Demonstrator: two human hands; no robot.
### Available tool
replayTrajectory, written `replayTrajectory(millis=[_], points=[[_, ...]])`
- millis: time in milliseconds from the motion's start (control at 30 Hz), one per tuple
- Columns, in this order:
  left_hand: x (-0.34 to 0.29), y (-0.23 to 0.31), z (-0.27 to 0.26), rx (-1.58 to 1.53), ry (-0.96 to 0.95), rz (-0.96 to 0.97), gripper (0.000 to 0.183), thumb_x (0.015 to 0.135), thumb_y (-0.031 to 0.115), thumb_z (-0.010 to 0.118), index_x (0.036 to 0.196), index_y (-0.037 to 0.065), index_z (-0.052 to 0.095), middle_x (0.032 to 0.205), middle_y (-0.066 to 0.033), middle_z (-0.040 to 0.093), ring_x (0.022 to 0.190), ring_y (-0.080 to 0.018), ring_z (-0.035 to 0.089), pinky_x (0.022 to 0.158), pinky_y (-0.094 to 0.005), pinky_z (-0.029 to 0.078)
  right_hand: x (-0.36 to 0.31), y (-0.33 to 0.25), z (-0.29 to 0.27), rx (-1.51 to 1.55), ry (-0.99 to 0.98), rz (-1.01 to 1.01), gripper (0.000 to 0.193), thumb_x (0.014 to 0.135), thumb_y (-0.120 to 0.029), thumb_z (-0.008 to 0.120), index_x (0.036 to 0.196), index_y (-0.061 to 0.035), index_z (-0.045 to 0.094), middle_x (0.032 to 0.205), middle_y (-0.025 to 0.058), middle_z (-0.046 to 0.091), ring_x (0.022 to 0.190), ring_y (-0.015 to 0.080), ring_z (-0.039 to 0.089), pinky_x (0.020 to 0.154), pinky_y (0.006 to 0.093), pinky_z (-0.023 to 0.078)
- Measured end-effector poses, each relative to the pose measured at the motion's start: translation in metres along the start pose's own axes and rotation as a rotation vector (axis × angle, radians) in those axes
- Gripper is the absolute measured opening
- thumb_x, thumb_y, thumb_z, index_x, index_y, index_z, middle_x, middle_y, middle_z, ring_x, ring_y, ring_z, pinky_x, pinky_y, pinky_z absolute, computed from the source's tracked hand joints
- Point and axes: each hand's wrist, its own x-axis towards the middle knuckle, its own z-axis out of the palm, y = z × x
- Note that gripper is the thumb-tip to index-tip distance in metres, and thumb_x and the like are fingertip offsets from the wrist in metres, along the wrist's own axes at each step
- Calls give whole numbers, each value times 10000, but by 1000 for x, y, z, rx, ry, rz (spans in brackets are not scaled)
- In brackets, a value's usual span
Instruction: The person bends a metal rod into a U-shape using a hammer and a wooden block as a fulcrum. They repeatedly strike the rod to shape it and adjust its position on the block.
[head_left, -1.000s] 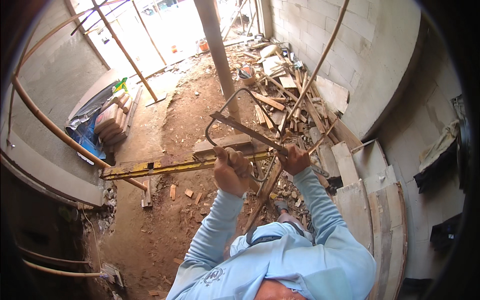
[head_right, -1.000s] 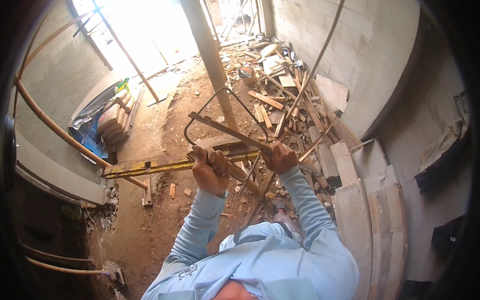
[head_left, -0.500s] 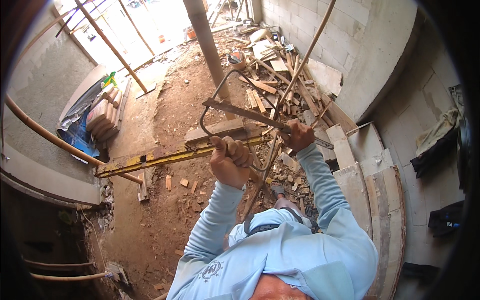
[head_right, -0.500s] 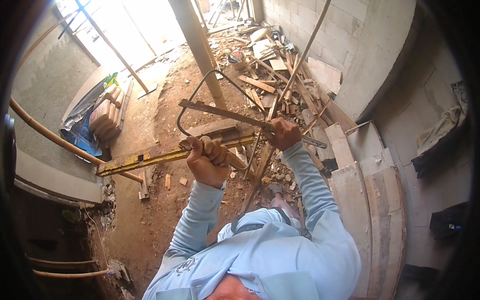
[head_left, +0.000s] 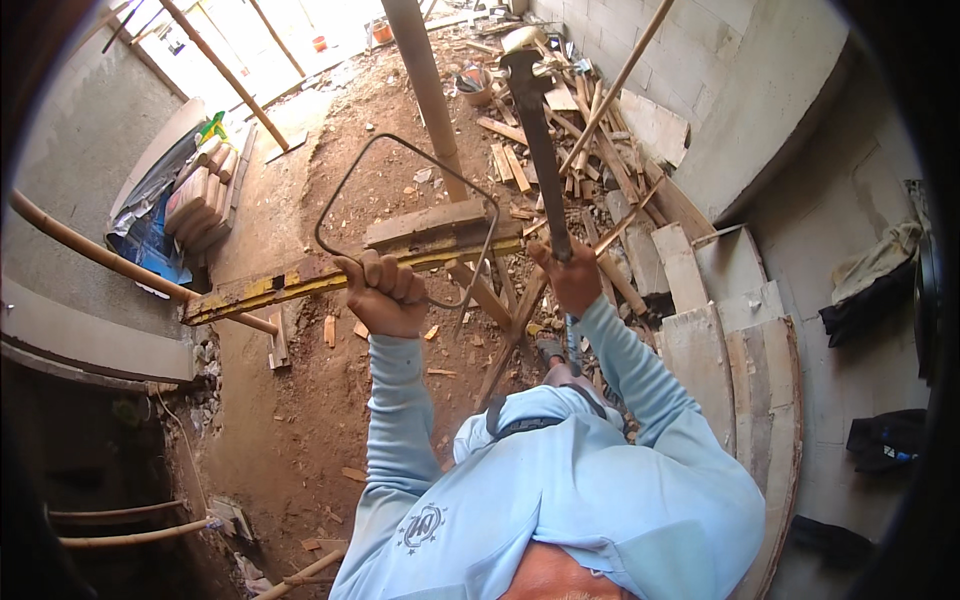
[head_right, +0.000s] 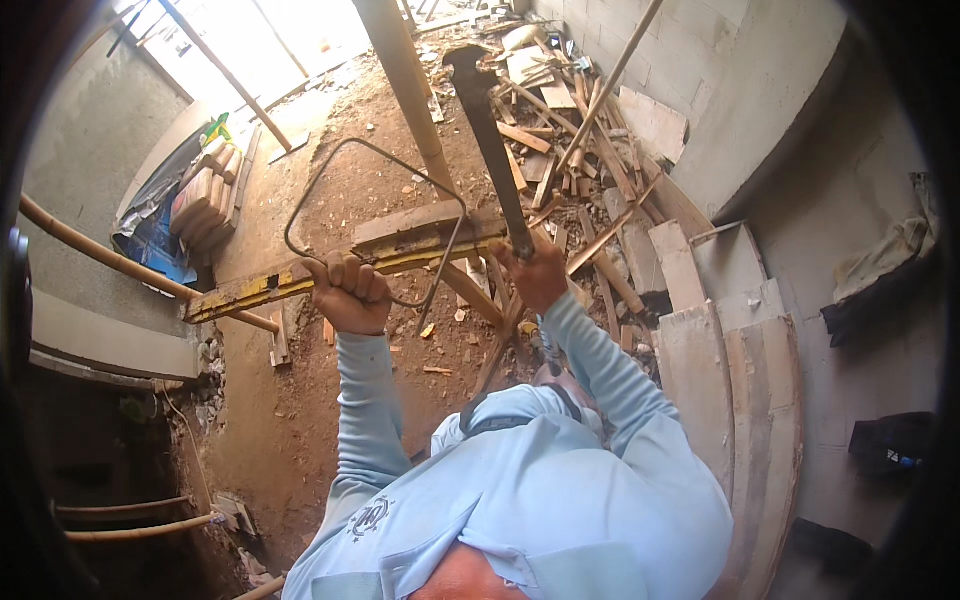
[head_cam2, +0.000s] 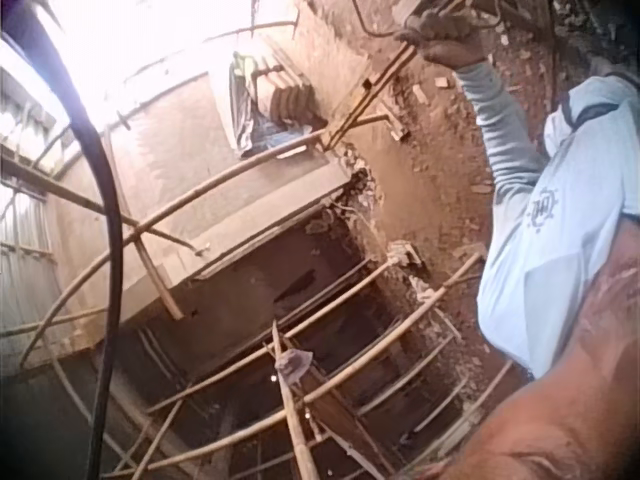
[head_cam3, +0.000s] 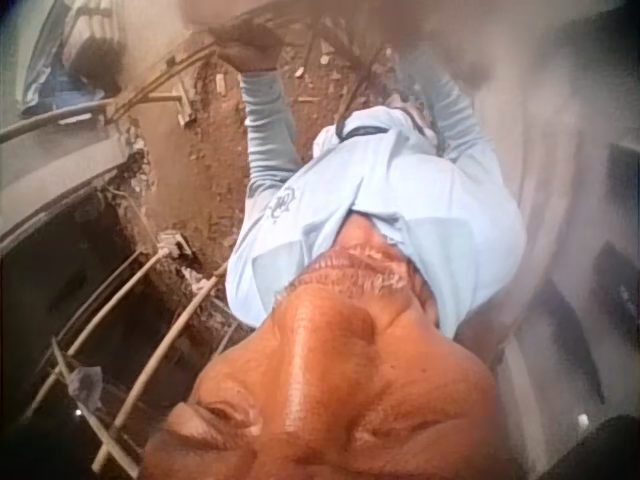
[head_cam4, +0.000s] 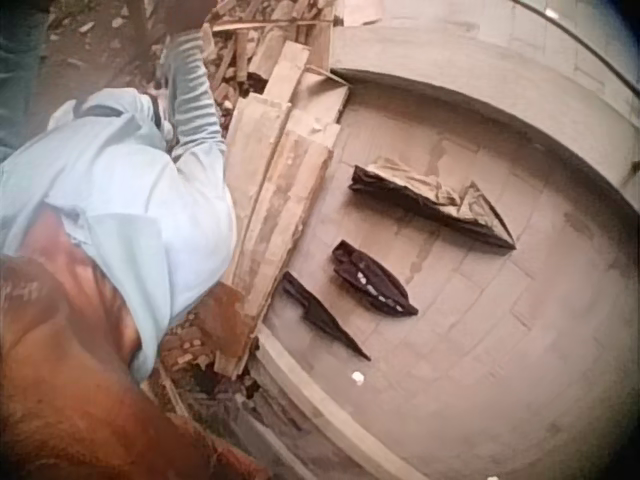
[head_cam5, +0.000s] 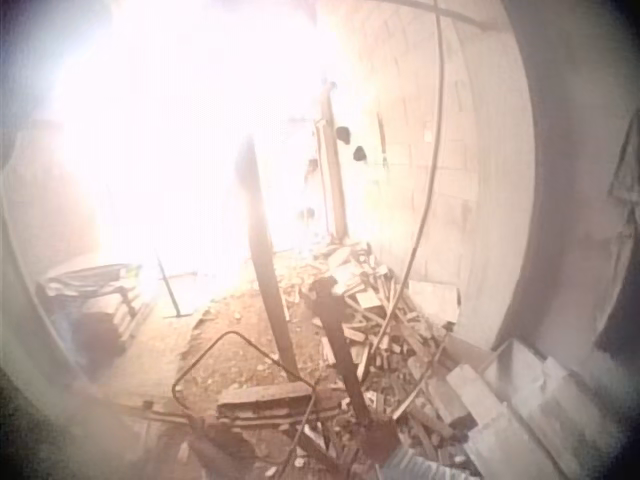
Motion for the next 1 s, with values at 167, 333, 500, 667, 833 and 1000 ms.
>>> replayTrajectory(millis=[167, 333, 500, 667, 833, 1000], points=[[-1, -16, -12, -169, -113, 30, 572, 1014, 560, 330, 617, 149, 315, 538, 39, 181, 451, -107, 123, 407, -296, 128, 6, -19, 50, 469, 60, -19, 288, 883, -194, 729, 1065, 7, 630, 707, 40, 677, 687, 134, 683, 591, 263, 524], [-15, -25, -34, 68, 297, 95, 509, 1016, 511, 369, 842, 70, 552, 620, -42, 478, 545, -186, 458, 562, -336, 445, 23, -18, 48, 425, -104, 16, 244, 844, -59, 740, 1046, 35, 641, 734, 77, 698, 703, 150, 696, 610, 280, 548], [-52, -2, -105, 267, 342, -15, 313, 1035, 257, 434, 1203, 9, 524, 873, -132, 667, 931, -325, 674, 881, -501, 552, 55, 19, 28, 408, -101, -6, 253, 833, -81, 763, 1028, 47, 666, 742, 89, 697, 691, 165, 695, 641, 289, 570], [-67, -9, -128, 401, 363, -316, 268, 975, 117, 555, 1215, -2, 541, 1041, -174, 680, 988, -331, 682, 883, -484, 569, 69, 56, 14, 463, -238, 131, 197, 838, -105, 764, 983, 10, 696, 799, 64, 713, 736, 135, 675, 712, 300, 563], [-53, -8, -126, 474, 331, -447, 322, 942, 114, 616, 1216, -32, 531, 1023, -191, 687, 955, -312, 694, 855, -472, 591, 67, 77, 5, 371, -248, 279, 207, 812, -111, 789, 952, 12, 698, 818, 79, 721, 730, 144, 682, 697, 295, 567], [-44, -14, -136, 656, 381, -454, 336, 926, 93, 634, 1226, -7, 520, 966, -157, 690, 863, -285, 711, 780, -430, 614, 65, 81, 9, 458, -268, 378, 233, 820, -109, 776, 989, 23, 685, 780, 93, 713, 573, 101, 597, 501, 236, 453]])
